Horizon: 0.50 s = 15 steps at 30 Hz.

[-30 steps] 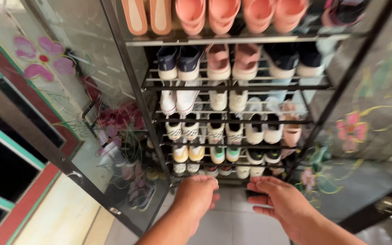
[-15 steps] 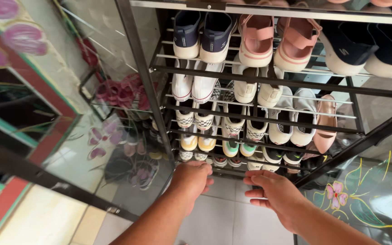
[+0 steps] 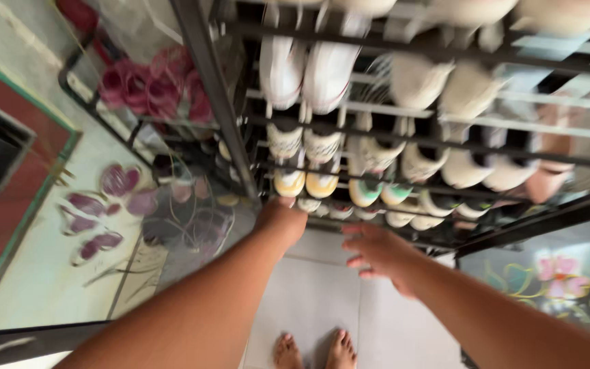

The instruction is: The person wipes several pairs of shoes with a brown cloth, including checkered slip-ons, white slip-ons, and white sneakers with green accents. The person takes shoes from a glass-fronted shoe rack, wipes them on a scooter seat, and returns them to the rack.

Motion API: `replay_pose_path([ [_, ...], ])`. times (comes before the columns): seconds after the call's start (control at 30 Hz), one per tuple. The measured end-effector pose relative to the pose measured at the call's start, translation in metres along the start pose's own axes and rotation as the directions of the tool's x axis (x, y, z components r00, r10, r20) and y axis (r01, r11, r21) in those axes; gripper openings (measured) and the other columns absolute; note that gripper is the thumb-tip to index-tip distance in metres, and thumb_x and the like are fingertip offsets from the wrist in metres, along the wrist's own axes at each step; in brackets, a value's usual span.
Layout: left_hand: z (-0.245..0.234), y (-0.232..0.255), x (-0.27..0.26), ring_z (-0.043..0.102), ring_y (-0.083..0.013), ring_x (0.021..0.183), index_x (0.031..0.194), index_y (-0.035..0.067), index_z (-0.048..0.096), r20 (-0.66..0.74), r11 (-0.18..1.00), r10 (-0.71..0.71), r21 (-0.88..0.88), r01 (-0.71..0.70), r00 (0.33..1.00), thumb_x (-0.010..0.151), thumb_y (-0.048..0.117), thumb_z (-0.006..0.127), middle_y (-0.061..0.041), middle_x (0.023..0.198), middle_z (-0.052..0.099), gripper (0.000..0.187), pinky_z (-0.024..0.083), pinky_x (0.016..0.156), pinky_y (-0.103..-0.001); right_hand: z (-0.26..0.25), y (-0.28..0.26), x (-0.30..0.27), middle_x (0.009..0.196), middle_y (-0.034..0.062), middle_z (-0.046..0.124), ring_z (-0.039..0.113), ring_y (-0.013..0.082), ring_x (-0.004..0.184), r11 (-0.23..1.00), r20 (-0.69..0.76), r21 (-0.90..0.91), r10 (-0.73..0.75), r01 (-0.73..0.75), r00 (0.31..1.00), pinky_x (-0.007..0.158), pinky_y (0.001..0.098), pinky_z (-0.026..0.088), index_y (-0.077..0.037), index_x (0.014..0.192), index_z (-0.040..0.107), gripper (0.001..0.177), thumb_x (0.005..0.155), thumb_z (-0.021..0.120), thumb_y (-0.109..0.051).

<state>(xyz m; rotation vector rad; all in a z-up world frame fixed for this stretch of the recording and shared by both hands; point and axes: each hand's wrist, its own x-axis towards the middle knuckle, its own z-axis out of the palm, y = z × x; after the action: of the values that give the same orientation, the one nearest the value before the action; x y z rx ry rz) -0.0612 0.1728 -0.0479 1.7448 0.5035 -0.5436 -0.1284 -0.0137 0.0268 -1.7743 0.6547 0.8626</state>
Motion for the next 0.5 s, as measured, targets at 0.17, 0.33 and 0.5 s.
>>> replay_pose_path([
  [0.17,0.006,-0.026,0.065,0.06,-0.0348,0.118,0.155,0.022,0.026,-0.03,0.864,0.235,0.464,-0.195,0.971,0.085,0.018,0.07,-0.02,0.132,0.061,0.082,0.05,0.098,-0.041,0.023,0.003,0.108,0.122,0.0037,0.065,0.061,0.0188,0.096,0.974,-0.054,-0.201,-0.114,0.101,0.992,0.078,0.0411,0.053,-0.027,0.154,0.041,0.069,0.089,0.067,-0.024],
  [0.33,0.013,-0.033,0.108,0.062,-0.0398,0.123,0.165,0.029,0.001,0.004,0.808,0.168,0.573,-0.14,0.986,0.086,0.013,0.068,-0.026,0.136,0.06,0.105,0.052,0.102,-0.044,0.032,0.001,0.181,0.12,0.0153,0.071,0.067,0.029,0.105,0.87,-0.178,-0.469,-0.261,0.151,0.949,0.089,0.0441,0.051,-0.022,0.163,0.01,0.097,0.087,0.07,-0.025],
  [0.5,0.022,-0.045,0.144,0.063,-0.0395,0.12,0.16,0.034,0.018,-0.009,0.78,0.283,0.584,-0.225,0.959,0.086,0.018,0.071,-0.024,0.133,0.06,0.093,0.053,0.099,-0.044,0.031,0.002,0.233,0.117,0.0247,0.069,0.07,0.0426,0.103,0.794,-0.278,-0.576,-0.416,0.197,0.866,0.09,0.0502,0.055,-0.017,0.168,-0.008,0.11,0.087,0.067,-0.021],
])
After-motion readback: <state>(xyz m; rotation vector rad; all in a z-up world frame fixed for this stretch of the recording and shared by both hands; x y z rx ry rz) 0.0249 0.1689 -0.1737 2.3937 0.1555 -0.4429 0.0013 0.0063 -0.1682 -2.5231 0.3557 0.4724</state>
